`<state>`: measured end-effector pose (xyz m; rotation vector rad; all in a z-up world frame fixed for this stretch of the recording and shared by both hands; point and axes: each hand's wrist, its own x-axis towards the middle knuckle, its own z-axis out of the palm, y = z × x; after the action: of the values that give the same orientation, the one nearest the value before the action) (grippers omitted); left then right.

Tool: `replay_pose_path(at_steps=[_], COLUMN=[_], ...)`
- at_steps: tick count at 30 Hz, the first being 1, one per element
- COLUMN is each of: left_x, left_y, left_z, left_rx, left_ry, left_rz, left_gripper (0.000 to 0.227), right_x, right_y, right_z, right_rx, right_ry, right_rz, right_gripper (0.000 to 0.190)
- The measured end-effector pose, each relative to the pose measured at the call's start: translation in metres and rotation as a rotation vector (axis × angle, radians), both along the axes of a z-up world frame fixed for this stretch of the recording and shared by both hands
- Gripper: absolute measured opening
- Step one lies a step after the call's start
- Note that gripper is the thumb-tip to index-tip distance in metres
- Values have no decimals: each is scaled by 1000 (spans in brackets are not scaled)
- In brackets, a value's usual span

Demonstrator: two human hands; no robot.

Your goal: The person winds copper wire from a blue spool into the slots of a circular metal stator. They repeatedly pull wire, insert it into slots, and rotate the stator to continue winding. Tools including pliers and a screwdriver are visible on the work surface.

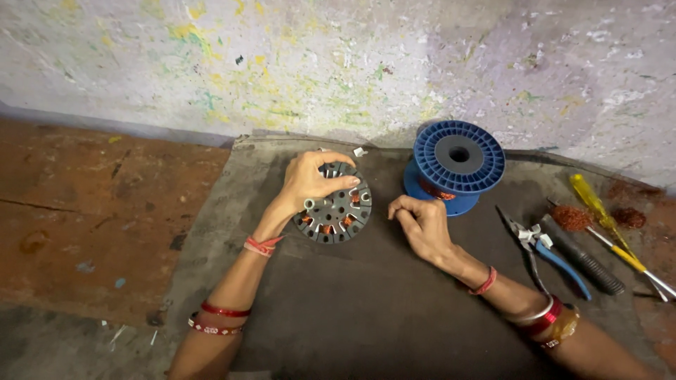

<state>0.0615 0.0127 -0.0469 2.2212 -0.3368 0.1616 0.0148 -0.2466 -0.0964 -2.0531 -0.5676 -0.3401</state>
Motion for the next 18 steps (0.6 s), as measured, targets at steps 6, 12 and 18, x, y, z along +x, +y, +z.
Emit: replay_pose_path(at_steps=[6,12,18], left_x=[1,2,1], left_y=[0,3,6], left_z=[0,-1,-2], left_rx=[1,-73,-133], left_ry=[-41,-19,8], left_rz=[-10,-40,-61], left_gripper=[38,37,36], right_x=[-3,-5,-1], right_y=[-3,-1,-1], right_z=[-3,-4,-9], right_rx=[-5,45,505], right_ry=[-71,-8,52], right_rz=[164,125,1], right_gripper=[16,17,15])
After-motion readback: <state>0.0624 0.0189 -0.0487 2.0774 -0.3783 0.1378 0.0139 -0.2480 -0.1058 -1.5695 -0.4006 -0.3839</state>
